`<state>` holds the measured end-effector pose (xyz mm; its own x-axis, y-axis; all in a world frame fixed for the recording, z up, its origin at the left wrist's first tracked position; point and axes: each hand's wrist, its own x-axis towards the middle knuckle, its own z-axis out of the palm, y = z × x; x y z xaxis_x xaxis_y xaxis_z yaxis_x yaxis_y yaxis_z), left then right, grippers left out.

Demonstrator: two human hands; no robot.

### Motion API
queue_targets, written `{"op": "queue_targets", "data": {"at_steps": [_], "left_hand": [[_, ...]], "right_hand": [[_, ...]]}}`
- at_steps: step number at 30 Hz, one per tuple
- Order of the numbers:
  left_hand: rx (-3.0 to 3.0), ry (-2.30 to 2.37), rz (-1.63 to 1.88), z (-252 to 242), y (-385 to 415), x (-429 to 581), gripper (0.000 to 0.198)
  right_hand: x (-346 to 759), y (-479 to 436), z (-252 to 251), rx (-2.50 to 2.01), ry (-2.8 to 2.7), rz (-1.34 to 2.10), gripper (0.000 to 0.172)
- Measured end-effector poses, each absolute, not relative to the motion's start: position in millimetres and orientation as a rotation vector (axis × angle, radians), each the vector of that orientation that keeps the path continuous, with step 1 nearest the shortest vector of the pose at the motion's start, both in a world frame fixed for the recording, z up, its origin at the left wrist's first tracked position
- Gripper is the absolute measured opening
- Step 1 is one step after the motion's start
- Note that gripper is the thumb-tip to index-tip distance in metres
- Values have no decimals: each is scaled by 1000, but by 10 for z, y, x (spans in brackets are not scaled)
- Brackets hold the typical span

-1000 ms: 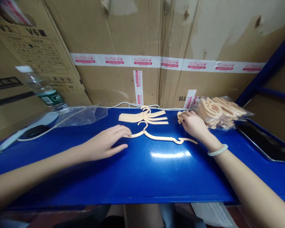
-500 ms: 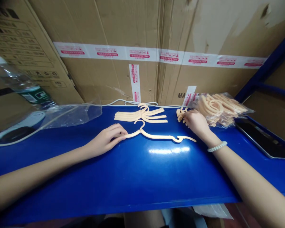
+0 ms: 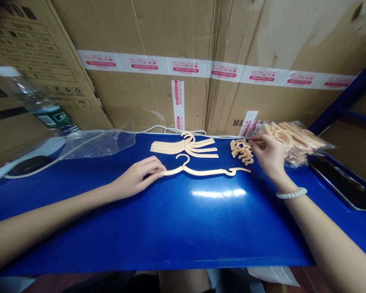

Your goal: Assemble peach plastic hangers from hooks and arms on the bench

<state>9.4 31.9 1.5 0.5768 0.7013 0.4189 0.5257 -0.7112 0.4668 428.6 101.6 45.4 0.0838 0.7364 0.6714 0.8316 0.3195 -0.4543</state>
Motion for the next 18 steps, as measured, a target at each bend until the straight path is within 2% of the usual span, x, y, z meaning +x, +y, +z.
{"op": "queue_targets", "data": {"at_steps": [7, 11, 14, 18], "left_hand": [[2601, 1019, 765, 53, 342, 65, 16], [2573, 1082, 854, 50, 472, -4, 15], [2626, 1220, 932, -23, 641, -92, 27], [2622, 1368, 835, -133, 777, -186, 42]], "right_hand": [[4190, 974, 455, -1319, -1587, 143, 11], [4118, 966, 422, -1277, -1570, 216, 13], [4096, 953, 419, -1244, -1540, 205, 13], [4064, 923, 446, -1207, -1495, 212, 15]]}}
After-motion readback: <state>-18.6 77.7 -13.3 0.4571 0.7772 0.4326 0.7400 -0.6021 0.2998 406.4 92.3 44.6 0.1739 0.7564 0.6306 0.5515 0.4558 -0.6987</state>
